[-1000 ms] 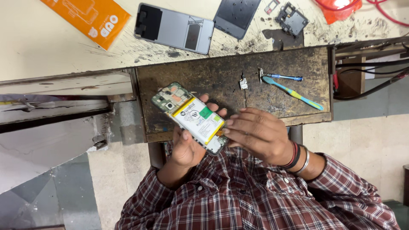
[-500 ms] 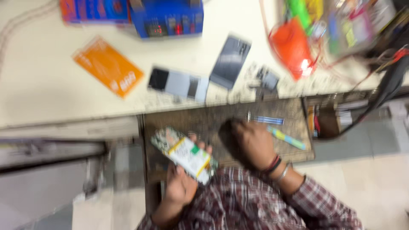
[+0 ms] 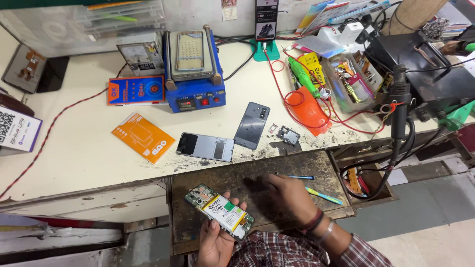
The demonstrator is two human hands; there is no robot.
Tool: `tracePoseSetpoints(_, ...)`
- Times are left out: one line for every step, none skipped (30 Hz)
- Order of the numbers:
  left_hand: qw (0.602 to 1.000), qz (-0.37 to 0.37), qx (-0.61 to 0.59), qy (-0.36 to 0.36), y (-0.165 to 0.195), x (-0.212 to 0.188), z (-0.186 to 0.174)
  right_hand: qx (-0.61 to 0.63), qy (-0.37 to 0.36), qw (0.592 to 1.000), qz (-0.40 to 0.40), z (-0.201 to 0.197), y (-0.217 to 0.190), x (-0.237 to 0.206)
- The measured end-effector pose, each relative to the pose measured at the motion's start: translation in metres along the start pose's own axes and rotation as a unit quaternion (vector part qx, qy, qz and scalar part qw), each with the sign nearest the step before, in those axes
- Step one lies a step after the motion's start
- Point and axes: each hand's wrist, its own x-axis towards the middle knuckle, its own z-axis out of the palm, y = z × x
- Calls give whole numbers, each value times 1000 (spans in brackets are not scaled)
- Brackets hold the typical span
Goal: The person presses a phone on the bench, opens it to expose the internal battery, peels the backing from a new battery and presses it into the phone. They then take a new back cover, peel its adhesive liner and align it onto the phone body.
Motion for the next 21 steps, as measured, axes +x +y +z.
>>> tracePoseSetpoints(1000,3,0,-4,1,1,1,48,8,999,-19,-8,3,-3)
tracePoseSetpoints(1000,-1,3,-2,3,2,2,95,14,995,-39,-14,5,-6)
tracePoseSetpoints(1000,-5,5,2,4,3,3,174,-38,984,25,-20,7,-10)
tracePoseSetpoints(1000,-10,7,8,6,2,5,251,-90,959,90,-26,8,-17)
tracePoseSetpoints(1000,-10,12,8,6,3,6,324,-142,922,155,-31,8,-23)
tracePoseSetpoints(1000,-10,17,9,6,3,8,323,-134,923,161,-34,6,-29)
tracePoseSetpoints(1000,-9,21,10,5,4,10,321,-127,924,167,-37,4,-36)
tracePoseSetpoints(1000,-11,20,7,4,5,13,319,-118,924,172,-39,2,-41)
tracePoseSetpoints(1000,-12,19,3,3,7,15,309,-100,937,125,-42,0,-45)
tracePoseSetpoints(1000,-14,18,0,2,9,18,299,-81,948,79,-45,-3,-49)
tracePoseSetpoints(1000,-14,20,-5,0,11,20,288,-62,955,33,-48,-6,-54)
tracePoseSetpoints(1000,-14,22,-10,-1,12,22,338,-53,940,7,-50,-10,-57)
tracePoseSetpoints(1000,-13,24,-15,-2,14,25,387,-43,921,-18,-51,-14,-61)
tracePoseSetpoints(999,-14,26,-18,-3,15,27,434,-34,899,-44,-53,-18,-63)
tracePoseSetpoints(999,-15,29,-22,-4,17,29,417,-17,906,-68,-54,-22,-65)
tracePoseSetpoints(999,-15,32,-27,-4,19,30,399,0,912,-92,-56,-26,-67)
tracePoseSetpoints(999,-20,30,-26,-4,20,32,380,18,917,-115,-56,-30,-68)
tracePoseSetpoints(999,-24,29,-26,-4,21,33,352,37,926,-128,-56,-34,-68)
tracePoseSetpoints(999,-29,27,-25,-4,21,34,323,57,934,-140,-56,-38,-68)
tracePoseSetpoints(999,-29,28,-25,-4,21,35,294,76,941,-152,-56,-42,-67)
tracePoseSetpoints(999,-30,29,-26,-4,21,36,278,96,943,-158,-56,-46,-67)
